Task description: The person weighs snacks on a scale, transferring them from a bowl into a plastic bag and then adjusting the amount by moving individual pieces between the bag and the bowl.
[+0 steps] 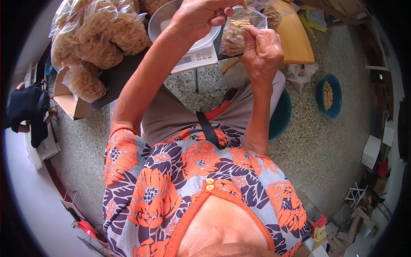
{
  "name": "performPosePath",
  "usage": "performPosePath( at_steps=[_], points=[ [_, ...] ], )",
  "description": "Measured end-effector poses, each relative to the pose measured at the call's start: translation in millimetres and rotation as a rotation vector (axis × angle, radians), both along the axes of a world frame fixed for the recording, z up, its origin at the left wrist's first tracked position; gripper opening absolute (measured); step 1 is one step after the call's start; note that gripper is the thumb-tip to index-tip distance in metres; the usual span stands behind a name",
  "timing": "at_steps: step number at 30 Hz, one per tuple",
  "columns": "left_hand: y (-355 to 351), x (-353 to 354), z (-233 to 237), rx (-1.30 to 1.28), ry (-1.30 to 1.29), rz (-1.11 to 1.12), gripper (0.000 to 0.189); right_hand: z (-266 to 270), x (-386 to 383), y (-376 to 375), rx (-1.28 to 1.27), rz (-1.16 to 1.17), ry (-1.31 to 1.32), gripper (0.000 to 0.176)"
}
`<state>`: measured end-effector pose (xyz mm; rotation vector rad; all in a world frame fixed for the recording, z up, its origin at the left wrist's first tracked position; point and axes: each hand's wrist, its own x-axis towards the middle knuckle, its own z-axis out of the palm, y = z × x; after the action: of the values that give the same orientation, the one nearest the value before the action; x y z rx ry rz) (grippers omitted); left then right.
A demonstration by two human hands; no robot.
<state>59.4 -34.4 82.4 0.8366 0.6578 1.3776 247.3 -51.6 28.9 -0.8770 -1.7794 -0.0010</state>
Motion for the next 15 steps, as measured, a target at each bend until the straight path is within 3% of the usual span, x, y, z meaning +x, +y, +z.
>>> performPosePath(
  at_steps=[3, 5, 7, 11, 13, 15],
  points=[
    [1.8, 0.0, -9.2, 0.079, 0.094, 0.047, 0.013, -0.6, -0.6, -0.7, -0.011, 0.012, 0.012, 0.011],
    [-1.8, -0.4, -2.1, 0.154, 0.381, 0.066, 0.014, -1.5, -0.9, -1.1, -0.014, 0.001, 0.012, 0.012],
    [0.6, -3.7, -1.1, 0.21, 0.395, 0.095, 0.013, -1.9, -0.8, 1.2, 0.001, 0.004, 0.019, 0.012],
    [-4.4, -48.1, 13.6, 0.449, 0.947, 0.263, 0.007, -1.8, -1.4, -0.8, -0.008, 0.002, 0.037, 0.012],
    [-0.1, -69.8, 1.8, 0.498, 1.562, 0.298, 0.008, -5.0, -1.9, 2.0, 0.003, 0.02, 0.047, 0.012],
    [0.7, -85.2, -24.0, 0.577, 1.729, 0.205, 0.007, -6.5, -2.3, 0.5, -0.004, 0.016, 0.049, 0.013]
  ],
)
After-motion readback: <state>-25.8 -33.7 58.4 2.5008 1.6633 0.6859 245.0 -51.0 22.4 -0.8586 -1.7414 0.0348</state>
